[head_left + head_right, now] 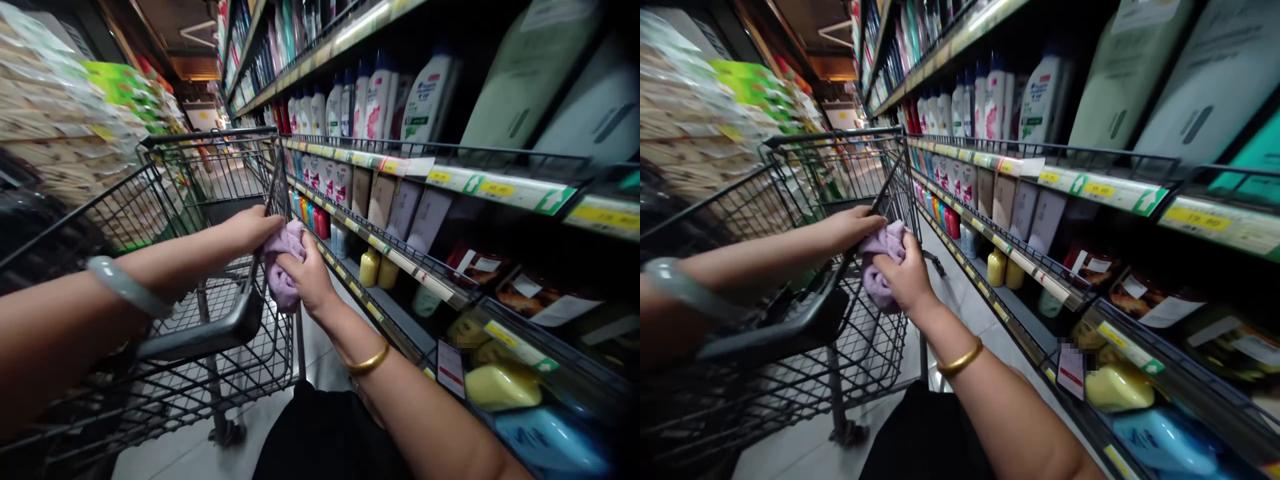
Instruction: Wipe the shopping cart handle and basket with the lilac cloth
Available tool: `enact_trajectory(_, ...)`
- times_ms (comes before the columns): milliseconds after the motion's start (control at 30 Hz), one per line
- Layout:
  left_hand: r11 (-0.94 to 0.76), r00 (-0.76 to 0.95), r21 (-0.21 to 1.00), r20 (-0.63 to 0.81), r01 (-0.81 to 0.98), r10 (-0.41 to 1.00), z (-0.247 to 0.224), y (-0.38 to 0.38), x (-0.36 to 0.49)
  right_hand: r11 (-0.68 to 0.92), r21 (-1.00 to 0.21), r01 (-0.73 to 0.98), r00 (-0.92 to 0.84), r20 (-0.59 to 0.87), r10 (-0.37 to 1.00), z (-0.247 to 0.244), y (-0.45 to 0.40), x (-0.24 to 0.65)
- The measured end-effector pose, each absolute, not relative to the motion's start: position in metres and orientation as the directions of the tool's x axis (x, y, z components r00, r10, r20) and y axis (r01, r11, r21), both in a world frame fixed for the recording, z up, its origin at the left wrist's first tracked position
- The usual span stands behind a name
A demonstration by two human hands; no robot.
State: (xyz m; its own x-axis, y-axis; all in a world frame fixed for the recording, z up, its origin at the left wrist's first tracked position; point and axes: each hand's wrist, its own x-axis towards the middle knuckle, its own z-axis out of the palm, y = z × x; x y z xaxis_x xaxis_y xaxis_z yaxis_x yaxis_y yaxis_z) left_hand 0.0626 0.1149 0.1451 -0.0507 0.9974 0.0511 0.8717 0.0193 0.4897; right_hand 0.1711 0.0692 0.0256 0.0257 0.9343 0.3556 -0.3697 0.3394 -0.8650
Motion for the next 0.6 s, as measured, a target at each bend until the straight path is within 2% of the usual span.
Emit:
enact_trajectory(67, 0.006, -0.038, 0.502, 0.053, 0.865, 0.998, 0.144, 0.116, 0.066, 0.316, -0.893, -0.320, 0.023, 0.326, 0.945, 0.022, 0.064, 0.172)
enact_trajectory(133, -0.007, -0.022, 0.536, 0.048, 0.844, 0.999, 0.141, 0.117, 0.069, 0.205, -0.952, -0.229, 0.057, 0.197, 0.979, 0.009, 0.064, 0.172)
enact_trajectory(233, -0.021, 0.003, 0.597, 0.031, 0.802, 1.000, 0.137, 0.117, 0.070, 0.058, -0.955, -0.292, 0.085, 0.034, 0.996, -0.002, 0.063, 0.173)
enact_trajectory(300, -0.028, 0.012, 0.622, 0.030, 0.782, 0.999, 0.135, 0.117, 0.072, 0.111, -0.909, -0.402, 0.075, 0.088, 0.993, 0.006, 0.055, 0.175)
enact_trajectory(367, -0.025, 0.007, 0.639, 0.031, 0.769, 0.999, 0.136, 0.118, 0.074, 0.234, -0.844, -0.482, 0.060, 0.235, 0.970, 0.021, 0.045, 0.176)
enact_trajectory(467, 0.007, -0.024, 0.656, 0.017, 0.754, 1.000, 0.139, 0.117, 0.079, 0.359, -0.810, -0.463, 0.050, 0.381, 0.923, 0.028, 0.040, 0.178)
enact_trajectory(533, 0.035, -0.043, 0.673, -0.005, 0.739, 0.999, 0.141, 0.115, 0.083, 0.322, -0.885, -0.336, 0.073, 0.317, 0.946, 0.015, 0.046, 0.178)
enact_trajectory(600, 0.048, -0.046, 0.697, -0.022, 0.715, 0.999, 0.142, 0.112, 0.086, 0.174, -0.959, -0.222, 0.096, 0.156, 0.983, -0.001, 0.054, 0.179)
